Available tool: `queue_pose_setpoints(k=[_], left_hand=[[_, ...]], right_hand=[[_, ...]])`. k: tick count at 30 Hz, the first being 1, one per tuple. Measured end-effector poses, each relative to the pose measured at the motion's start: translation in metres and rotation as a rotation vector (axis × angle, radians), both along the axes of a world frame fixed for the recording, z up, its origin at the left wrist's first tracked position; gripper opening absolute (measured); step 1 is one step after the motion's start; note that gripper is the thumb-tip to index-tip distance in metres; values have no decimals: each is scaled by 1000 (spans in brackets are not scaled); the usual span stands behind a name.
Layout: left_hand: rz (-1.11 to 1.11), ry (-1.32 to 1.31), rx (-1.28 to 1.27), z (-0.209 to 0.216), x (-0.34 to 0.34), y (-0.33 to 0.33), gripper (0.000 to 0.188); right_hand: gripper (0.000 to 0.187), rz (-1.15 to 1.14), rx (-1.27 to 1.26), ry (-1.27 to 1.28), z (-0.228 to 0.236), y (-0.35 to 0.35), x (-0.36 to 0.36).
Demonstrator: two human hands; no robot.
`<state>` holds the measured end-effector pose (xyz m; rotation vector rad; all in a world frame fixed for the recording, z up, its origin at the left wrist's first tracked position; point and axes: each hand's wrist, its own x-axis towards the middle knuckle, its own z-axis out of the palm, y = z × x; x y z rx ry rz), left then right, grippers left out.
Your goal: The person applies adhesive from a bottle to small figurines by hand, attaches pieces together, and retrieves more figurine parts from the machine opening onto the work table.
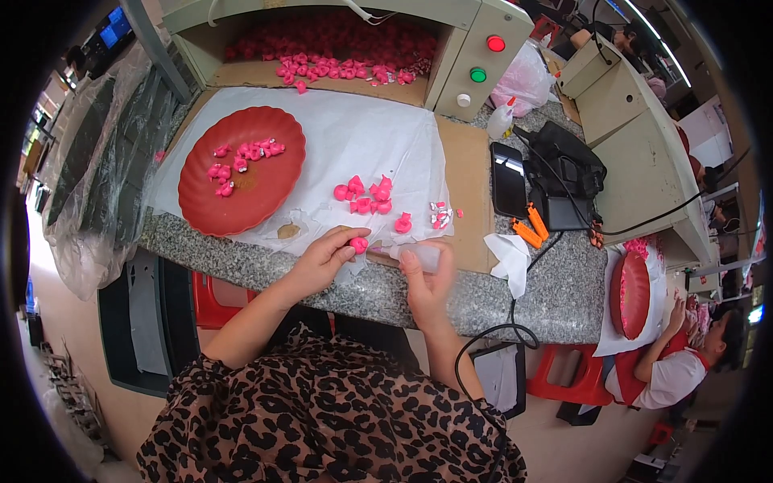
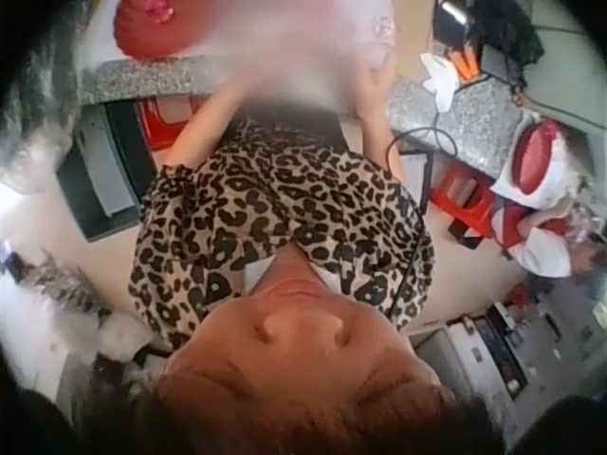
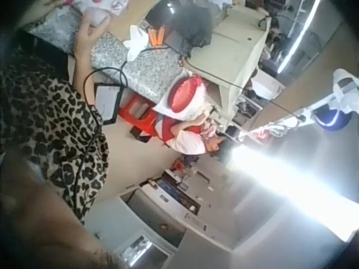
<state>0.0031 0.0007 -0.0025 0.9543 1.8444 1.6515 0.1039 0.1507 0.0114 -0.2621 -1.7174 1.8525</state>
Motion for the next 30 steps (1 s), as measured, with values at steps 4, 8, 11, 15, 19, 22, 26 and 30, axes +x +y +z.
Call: queue_pose_setpoints(k=[4,8,11,15,19,22,26,30], left_hand=[[3,57,-12,-3,-1,0,29],[66,-79,76,-7,2,2,24],[122,-124,124,-13,4,3,21],[168,-116,177,-13,6,5,20],[184,-72,181,-13,7,5,18],[199,-49,173,-12,7,6,16],[216,-63,171,-15,7,8,18],[183,-234,233,-16,6,6,21]], right_hand=[[20,-14,-29,0,-1,-1,-1],[18,-31,-59,-17,2,-5,0],[19,-48,-63,-22,0,-7,1],[19,-47,-67,-8,-3,-10,2],[19,-82,-38,16,-2,-17,0],[19,-92,-12,25,-3,-17,1],[19,-104,-97,7,-4,-13,4],[22,-20,-632,32,9,4,5]])
